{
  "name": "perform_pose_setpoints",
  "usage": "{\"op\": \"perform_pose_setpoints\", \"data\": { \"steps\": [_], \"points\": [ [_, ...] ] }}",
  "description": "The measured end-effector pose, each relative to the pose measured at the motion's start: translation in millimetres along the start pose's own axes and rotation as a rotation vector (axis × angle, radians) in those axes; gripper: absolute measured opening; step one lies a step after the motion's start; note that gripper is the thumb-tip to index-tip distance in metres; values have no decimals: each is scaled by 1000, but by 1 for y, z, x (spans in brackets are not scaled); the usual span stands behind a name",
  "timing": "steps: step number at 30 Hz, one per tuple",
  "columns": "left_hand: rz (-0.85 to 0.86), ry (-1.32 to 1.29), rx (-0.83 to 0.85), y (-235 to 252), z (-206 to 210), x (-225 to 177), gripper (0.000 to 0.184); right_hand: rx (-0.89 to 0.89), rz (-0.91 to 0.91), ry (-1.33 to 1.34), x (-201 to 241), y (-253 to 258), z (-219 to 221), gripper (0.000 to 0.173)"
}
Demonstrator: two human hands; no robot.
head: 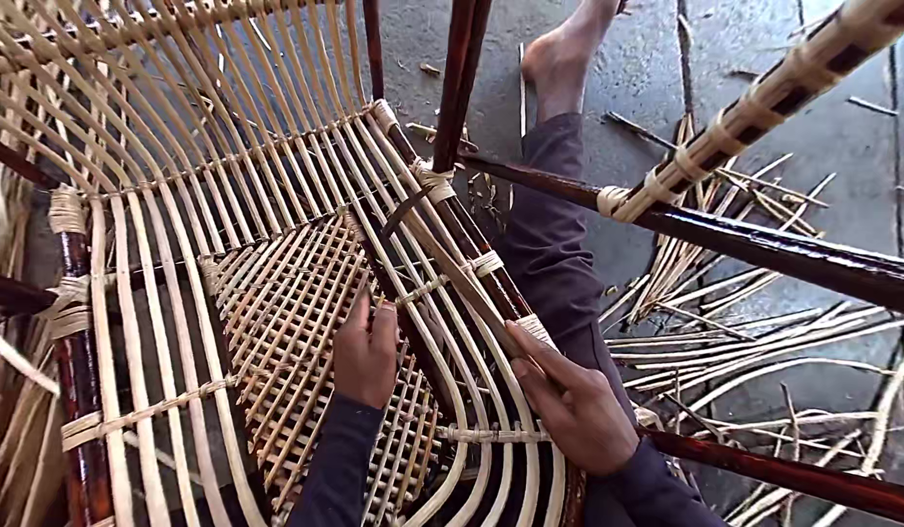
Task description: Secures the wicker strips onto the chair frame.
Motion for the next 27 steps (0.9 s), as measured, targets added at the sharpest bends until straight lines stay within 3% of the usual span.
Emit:
{"op": "perform_pose_setpoints", "data": {
  "steps": [8, 17, 27],
  "points": [
    [122, 149, -106, 12, 12, -2, 50, 30, -10, -69, 3, 2, -4, 47],
    [49, 188, -37, 7, 15, -13, 57, 90, -217, -280, 52, 22, -32, 46],
    [32, 105, -25, 10, 12, -13, 57, 87, -294, -416, 57, 32, -37, 48]
  ]
}}
Point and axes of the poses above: each hand's wrist, its own y-axis towards the middle knuckle, its own z-axis out of the palm, x = y × z, the point moved 1 cm from there along y, towards the middle knuckle, and after that the axes turned 8 degrees about -z, right-handed, at the moved point
